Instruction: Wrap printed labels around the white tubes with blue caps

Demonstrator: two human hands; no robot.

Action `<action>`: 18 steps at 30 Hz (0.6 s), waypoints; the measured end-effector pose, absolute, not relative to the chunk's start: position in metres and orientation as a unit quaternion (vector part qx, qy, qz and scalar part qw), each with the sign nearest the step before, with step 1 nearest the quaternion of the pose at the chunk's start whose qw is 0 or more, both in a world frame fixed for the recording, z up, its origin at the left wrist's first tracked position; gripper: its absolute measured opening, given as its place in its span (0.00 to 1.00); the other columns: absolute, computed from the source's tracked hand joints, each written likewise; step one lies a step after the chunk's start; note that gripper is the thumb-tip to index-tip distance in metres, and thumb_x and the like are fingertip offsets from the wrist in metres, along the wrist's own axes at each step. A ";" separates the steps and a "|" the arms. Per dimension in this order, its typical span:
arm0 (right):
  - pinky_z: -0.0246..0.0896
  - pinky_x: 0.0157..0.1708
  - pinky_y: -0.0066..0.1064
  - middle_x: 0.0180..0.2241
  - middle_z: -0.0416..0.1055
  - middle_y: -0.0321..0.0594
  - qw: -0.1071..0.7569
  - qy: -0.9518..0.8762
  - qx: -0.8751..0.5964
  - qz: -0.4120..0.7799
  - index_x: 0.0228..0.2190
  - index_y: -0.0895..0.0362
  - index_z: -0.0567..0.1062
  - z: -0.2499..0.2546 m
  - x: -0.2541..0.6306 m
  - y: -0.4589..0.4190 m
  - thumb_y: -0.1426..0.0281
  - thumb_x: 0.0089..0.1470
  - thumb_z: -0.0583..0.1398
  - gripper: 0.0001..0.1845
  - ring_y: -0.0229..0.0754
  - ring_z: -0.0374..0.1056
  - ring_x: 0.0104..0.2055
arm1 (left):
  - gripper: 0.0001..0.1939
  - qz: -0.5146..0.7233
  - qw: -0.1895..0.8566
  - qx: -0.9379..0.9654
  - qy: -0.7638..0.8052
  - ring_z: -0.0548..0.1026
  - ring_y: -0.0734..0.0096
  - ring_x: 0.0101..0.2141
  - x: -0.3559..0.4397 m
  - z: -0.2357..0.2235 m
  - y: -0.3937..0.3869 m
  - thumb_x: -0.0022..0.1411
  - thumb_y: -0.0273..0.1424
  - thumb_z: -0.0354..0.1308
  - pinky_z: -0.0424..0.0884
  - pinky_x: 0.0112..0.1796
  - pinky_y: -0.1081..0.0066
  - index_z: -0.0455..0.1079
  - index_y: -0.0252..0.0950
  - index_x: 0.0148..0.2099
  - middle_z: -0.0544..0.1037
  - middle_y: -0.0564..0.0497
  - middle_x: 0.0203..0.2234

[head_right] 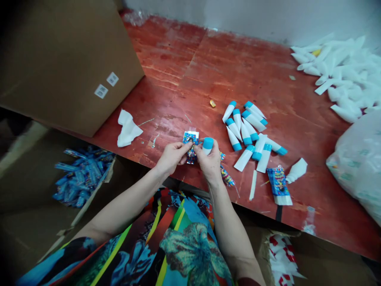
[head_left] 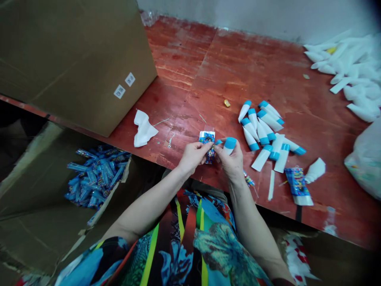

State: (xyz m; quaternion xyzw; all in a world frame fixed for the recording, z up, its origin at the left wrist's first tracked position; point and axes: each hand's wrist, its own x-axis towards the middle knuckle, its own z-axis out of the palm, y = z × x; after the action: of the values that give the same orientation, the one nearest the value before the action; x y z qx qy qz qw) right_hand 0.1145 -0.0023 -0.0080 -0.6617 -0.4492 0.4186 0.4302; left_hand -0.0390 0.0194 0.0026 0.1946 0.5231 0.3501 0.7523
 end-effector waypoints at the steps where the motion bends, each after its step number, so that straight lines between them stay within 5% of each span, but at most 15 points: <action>1: 0.70 0.34 0.36 0.34 0.77 0.30 0.434 -0.455 -0.664 0.406 0.45 0.48 0.73 -0.007 0.113 -0.002 0.54 0.56 0.73 0.22 0.41 0.71 0.31 | 0.28 0.345 0.763 0.182 0.515 0.59 0.81 0.15 -0.040 0.003 0.020 0.77 0.41 0.70 0.49 0.21 0.73 0.66 0.38 0.25 0.64 0.59 0.13; 4: 0.73 0.36 0.38 0.35 0.79 0.31 0.427 -0.472 -0.664 0.392 0.44 0.47 0.73 -0.007 0.110 -0.002 0.55 0.54 0.74 0.22 0.42 0.73 0.32 | 0.26 0.334 0.785 0.148 0.501 0.58 0.82 0.14 -0.041 0.004 0.022 0.77 0.42 0.70 0.48 0.21 0.73 0.68 0.38 0.28 0.64 0.59 0.15; 11: 0.56 0.18 0.31 0.29 0.69 0.23 0.471 -0.361 -0.637 0.492 0.57 0.44 0.68 -0.022 0.110 -0.005 0.44 0.60 0.71 0.33 0.36 0.57 0.18 | 0.26 0.373 0.777 0.108 0.496 0.58 0.85 0.16 -0.039 0.001 0.025 0.71 0.41 0.76 0.50 0.21 0.74 0.68 0.36 0.29 0.68 0.59 0.17; 18: 0.73 0.24 0.37 0.44 0.81 0.39 0.354 -0.457 -0.590 0.564 0.70 0.44 0.64 0.001 0.140 -0.029 0.38 0.67 0.64 0.41 0.43 0.73 0.27 | 0.31 0.385 0.762 0.098 0.511 0.58 0.84 0.15 -0.044 -0.001 0.028 0.66 0.50 0.79 0.48 0.21 0.74 0.66 0.38 0.29 0.66 0.60 0.16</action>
State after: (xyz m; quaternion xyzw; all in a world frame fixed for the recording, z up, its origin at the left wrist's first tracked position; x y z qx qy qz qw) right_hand 0.1401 -0.0294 0.0008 -0.5902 -0.4570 0.5638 0.3536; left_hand -0.0436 0.0280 -0.0014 0.0985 0.5109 0.3854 0.7620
